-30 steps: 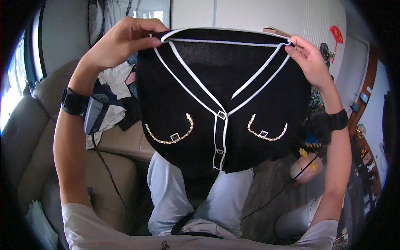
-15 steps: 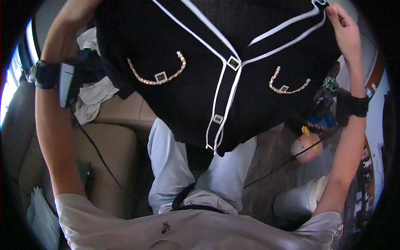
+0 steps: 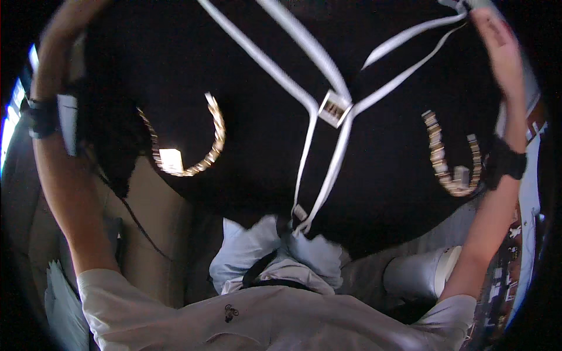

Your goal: The person folds a white polo shirt, a white button-down shirt, a black cardigan, a pair of jeans, and black trousers, placing each item onto a stack of folded clothes on a couch.

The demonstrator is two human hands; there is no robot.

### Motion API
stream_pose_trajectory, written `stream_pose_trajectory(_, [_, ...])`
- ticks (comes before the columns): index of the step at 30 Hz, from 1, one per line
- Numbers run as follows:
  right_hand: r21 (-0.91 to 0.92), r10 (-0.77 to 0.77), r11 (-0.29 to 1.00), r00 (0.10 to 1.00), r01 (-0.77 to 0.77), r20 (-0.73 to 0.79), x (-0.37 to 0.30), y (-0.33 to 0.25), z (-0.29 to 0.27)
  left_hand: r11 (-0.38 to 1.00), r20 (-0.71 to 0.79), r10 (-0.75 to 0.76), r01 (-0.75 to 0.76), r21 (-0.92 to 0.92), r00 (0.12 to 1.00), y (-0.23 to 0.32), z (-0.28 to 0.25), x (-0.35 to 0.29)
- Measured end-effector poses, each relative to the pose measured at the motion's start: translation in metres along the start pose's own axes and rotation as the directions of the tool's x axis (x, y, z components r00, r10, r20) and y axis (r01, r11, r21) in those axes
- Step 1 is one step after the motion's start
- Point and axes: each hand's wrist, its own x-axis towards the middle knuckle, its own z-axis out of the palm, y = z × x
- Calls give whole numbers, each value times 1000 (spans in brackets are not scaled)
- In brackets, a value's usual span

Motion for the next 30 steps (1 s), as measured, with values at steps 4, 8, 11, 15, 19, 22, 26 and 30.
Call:
stream_pose_trajectory(4, [309,79,941,979,-135,186,-62,13,162,827,520,308,45,-560,797,6,135,-72])
stream_pose_trajectory(8, [292,165,901,876,-321,454,-144,21,303,720,732,273,372,-586,624,7,302,-183])
stream_pose_trajectory(11, [184,264,858,718,-480,644,-198,39,365,771,756,220,366,-522,616,39,373,-233])
stream_pose_trajectory(15, [144,247,855,635,-499,731,-187,29,371,714,868,153,554,-428,472,53,367,-224])
stream_pose_trajectory(19, [220,175,840,629,-497,757,-180,29,374,638,796,285,515,-573,534,53,378,-224])
stream_pose_trajectory(22, [277,73,896,730,-348,680,-183,43,387,606,770,287,514,-607,570,54,391,-221])
stream_pose_trajectory(26, [223,190,908,824,-354,534,-148,55,371,587,529,229,318,-745,817,53,388,-188])
stream_pose_trajectory(30, [216,142,945,902,-247,407,-104,78,374,725,305,288,1,-689,908,39,410,-145])
